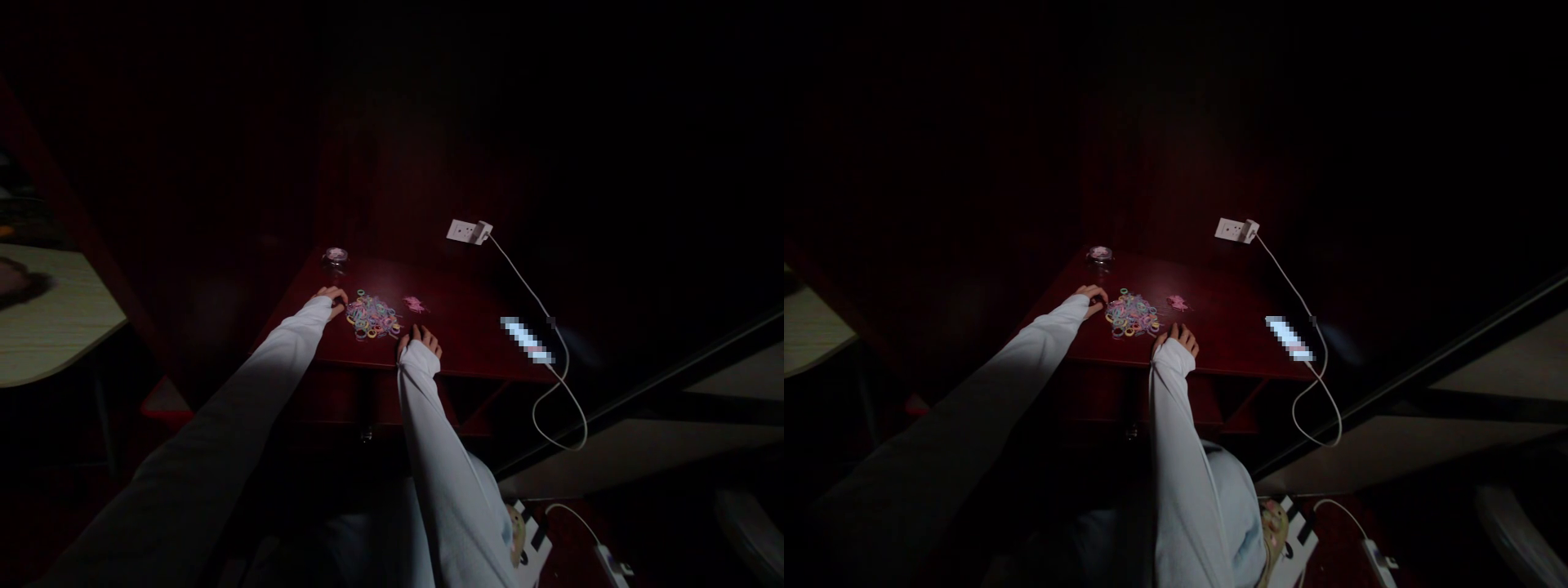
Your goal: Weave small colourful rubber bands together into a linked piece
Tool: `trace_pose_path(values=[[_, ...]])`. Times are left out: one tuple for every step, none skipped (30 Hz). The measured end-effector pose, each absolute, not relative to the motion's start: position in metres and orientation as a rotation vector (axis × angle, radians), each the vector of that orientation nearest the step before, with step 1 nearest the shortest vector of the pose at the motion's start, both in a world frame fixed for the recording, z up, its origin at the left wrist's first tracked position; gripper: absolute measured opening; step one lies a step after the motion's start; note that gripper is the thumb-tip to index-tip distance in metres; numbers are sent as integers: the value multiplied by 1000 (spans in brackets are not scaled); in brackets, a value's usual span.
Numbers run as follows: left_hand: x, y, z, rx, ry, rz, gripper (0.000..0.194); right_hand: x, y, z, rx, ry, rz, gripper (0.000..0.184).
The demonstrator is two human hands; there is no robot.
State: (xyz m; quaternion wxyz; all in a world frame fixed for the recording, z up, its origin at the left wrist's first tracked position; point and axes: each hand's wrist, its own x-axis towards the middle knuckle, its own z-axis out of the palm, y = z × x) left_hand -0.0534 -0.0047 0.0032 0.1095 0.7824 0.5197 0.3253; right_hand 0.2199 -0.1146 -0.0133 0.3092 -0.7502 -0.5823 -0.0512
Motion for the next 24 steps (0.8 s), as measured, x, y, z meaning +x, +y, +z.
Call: trace_pose_path(values=[[-54, -3, 2, 2313, 1503, 951, 13, 219, -115, -11, -1984, -1534, -124, 54], [-54, -2, 2, 2327, 1480, 945, 12, 218, -116, -10, -1984, -1531, -115, 54], [-54, -1, 1, 2339, 1460, 940, 11, 218, -117, -9, -1982, -1529, -108, 54], [-55, 0, 1, 2348, 1443, 939, 11, 217, -117, -8, -1978, -1528, -102, 54], [-55, 1, 0, 2355, 1427, 940, 12, 217, -118, -8, -1974, -1528, -96, 54], [-56, 3, -1, 2361, 1412, 944, 13, 217, -118, -7, -1968, -1529, -90, 54], [-57, 4, -2, 2368, 1396, 950, 14, 217, -118, -8, -1961, -1530, -87, 54], [-58, 6, -4, 2374, 1382, 955, 15, 217, -118, -8, -1956, -1529, -88, 54], [-58, 8, -7, 2379, 1369, 961, 17, 218, -117, -8, -1952, -1526, -93, 54], [-59, 11, -9, 2383, 1359, 968, 17, 218, -117, -9, -1950, -1524, -100, 53], [-59, 14, -12, 2386, 1351, 977, 17, 218, -116, -9, -1951, -1521, -104, 53], [-59, 17, -15, 2388, 1347, 989, 17, 218, -116, -8, -1953, -1520, -102, 53], [-58, 20, -19, 2382, 1353, 1004, 15, 218, -116, -8, -1958, -1520, -96, 53], [-57, 24, -22, 2372, 1367, 1018, 14, 217, -116, -7, -1965, -1523, -84, 53], [-56, 27, -25, 2356, 1390, 1033, 13, 217, -116, -7, -1970, -1526, -73, 53], [-55, 30, -27, 2336, 1419, 1046, 12, 217, -117, -6, -1975, -1529, -64, 52], [-54, 32, -29, 2322, 1439, 1057, 11, 217, -117, -5, -1980, -1532, -58, 52], [-54, 34, -31, 2315, 1448, 1069, 11, 216, -118, -4, -1983, -1536, -54, 52], [-54, 35, -32, 2317, 1441, 1079, 11, 216, -118, -3, -1985, -1538, -53, 52], [-54, 36, -33, 2326, 1421, 1086, 11, 216, -119, -3, -1986, -1541, -52, 52], [-56, 36, -33, 2338, 1396, 1088, 11, 216, -119, -3, -1987, -1544, -52, 52], [-57, 36, -33, 2349, 1369, 1082, 11, 216, -119, -2, -1989, -1546, -50, 52], [-58, 36, -33, 2359, 1346, 1075, 11, 216, -119, -2, -1992, -1547, -50, 51], [-59, 36, -32, 2366, 1328, 1068, 11, 216, -119, -2, -1995, -1546, -49, 51]])
